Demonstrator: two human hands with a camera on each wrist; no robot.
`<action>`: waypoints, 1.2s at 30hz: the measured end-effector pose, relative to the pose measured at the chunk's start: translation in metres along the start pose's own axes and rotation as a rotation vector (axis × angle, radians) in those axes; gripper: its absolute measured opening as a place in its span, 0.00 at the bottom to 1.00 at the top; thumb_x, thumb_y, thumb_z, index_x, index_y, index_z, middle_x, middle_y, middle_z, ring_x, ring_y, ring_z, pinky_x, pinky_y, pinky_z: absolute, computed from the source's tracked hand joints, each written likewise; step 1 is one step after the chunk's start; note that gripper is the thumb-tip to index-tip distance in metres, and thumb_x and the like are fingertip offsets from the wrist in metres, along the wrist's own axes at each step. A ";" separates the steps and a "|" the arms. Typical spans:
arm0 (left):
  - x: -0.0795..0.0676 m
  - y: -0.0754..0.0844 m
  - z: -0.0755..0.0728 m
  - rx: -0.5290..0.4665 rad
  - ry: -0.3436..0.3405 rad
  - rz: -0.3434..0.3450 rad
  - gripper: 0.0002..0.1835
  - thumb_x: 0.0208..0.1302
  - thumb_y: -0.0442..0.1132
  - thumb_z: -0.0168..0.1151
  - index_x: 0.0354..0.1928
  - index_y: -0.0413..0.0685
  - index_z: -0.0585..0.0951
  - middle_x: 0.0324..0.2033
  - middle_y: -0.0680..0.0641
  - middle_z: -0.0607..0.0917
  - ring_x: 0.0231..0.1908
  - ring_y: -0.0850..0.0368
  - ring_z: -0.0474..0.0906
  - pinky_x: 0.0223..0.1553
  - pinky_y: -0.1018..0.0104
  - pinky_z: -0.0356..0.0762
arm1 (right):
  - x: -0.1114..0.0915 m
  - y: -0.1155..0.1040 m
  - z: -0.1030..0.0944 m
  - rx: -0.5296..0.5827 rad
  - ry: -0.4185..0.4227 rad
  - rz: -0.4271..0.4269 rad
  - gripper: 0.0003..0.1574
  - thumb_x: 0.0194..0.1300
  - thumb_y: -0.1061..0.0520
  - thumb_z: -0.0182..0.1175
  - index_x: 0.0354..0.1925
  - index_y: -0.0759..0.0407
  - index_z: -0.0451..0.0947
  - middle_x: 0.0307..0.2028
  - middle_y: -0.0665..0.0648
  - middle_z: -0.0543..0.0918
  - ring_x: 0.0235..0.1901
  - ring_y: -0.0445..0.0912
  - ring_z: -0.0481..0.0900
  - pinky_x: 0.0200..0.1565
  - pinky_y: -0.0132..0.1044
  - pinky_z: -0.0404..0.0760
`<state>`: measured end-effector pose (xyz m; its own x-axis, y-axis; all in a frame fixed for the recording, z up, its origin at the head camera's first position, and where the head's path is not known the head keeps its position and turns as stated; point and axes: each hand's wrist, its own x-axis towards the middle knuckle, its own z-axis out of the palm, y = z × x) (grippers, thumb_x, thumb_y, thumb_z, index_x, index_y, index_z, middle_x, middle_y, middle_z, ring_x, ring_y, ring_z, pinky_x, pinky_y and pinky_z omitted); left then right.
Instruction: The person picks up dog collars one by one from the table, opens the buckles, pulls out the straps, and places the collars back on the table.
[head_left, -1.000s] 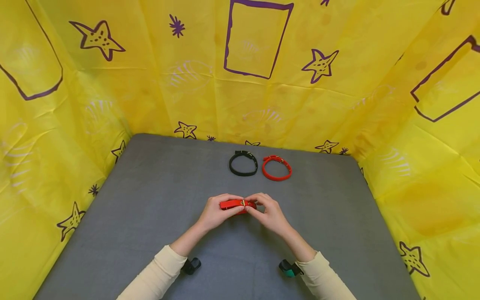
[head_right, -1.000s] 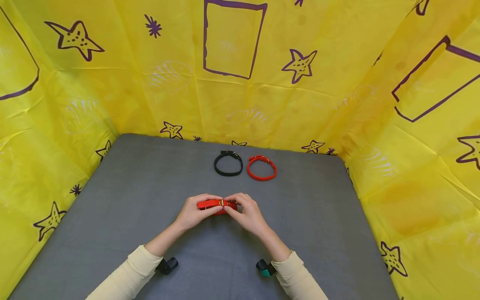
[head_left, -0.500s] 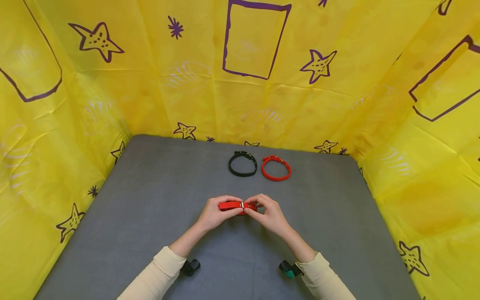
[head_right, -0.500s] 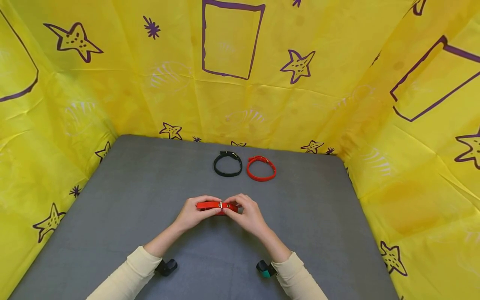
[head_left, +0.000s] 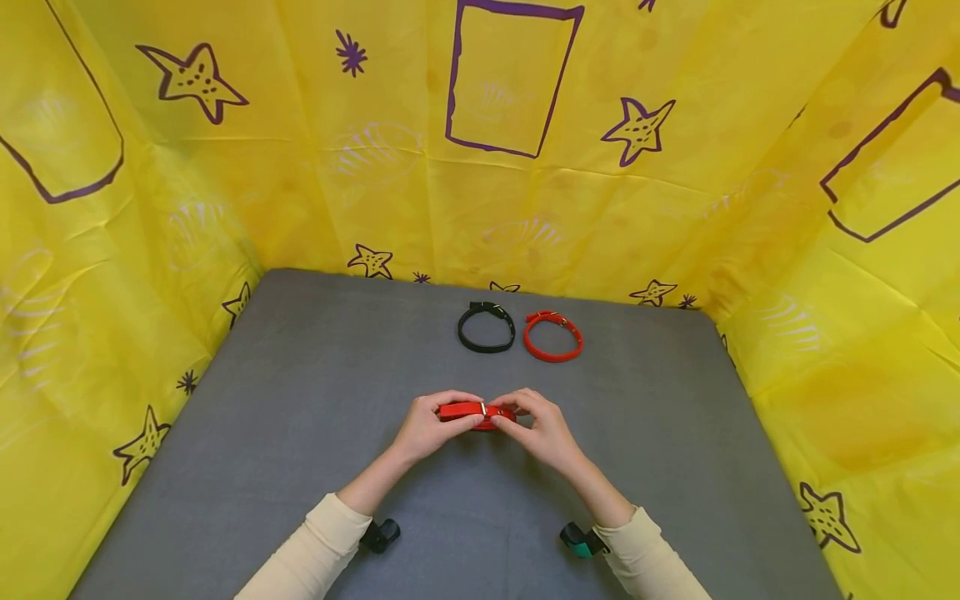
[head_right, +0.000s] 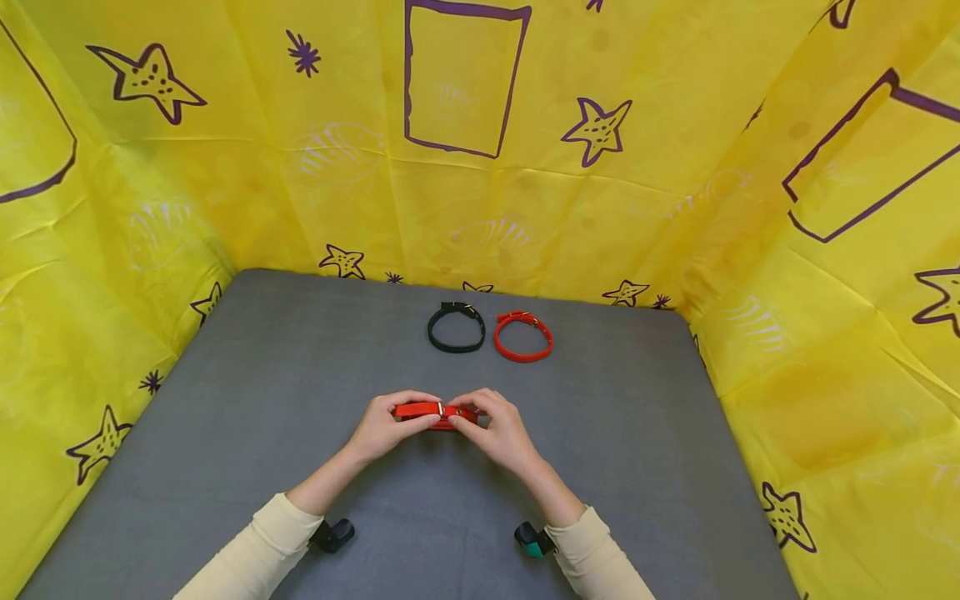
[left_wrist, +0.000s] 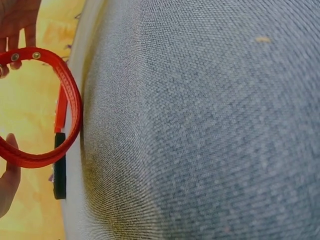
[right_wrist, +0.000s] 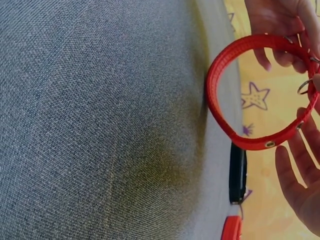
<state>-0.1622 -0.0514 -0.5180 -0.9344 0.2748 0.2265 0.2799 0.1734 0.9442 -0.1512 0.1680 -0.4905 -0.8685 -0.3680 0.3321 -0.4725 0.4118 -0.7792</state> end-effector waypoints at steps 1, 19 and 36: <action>0.000 0.000 0.000 -0.003 0.001 -0.004 0.12 0.56 0.41 0.74 0.44 0.54 0.88 0.39 0.54 0.87 0.36 0.56 0.80 0.32 0.64 0.79 | 0.000 -0.001 0.000 0.000 -0.001 -0.001 0.12 0.60 0.62 0.69 0.44 0.59 0.84 0.39 0.56 0.83 0.39 0.55 0.80 0.44 0.50 0.81; -0.002 0.018 -0.002 -0.040 0.012 -0.004 0.11 0.57 0.32 0.71 0.43 0.40 0.86 0.38 0.44 0.87 0.32 0.60 0.79 0.30 0.67 0.79 | -0.002 0.017 0.006 -0.011 -0.011 -0.046 0.10 0.65 0.56 0.65 0.45 0.50 0.80 0.37 0.44 0.84 0.38 0.39 0.82 0.44 0.41 0.82; -0.003 0.036 -0.007 -0.084 -0.001 -0.044 0.11 0.58 0.31 0.70 0.43 0.36 0.85 0.37 0.42 0.87 0.32 0.61 0.80 0.33 0.68 0.80 | -0.001 0.017 0.001 -0.059 -0.017 -0.052 0.13 0.64 0.56 0.67 0.47 0.52 0.80 0.41 0.45 0.83 0.41 0.41 0.79 0.44 0.46 0.82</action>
<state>-0.1506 -0.0527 -0.4835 -0.9452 0.2698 0.1840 0.2188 0.1051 0.9701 -0.1578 0.1742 -0.5048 -0.8403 -0.4036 0.3620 -0.5251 0.4399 -0.7285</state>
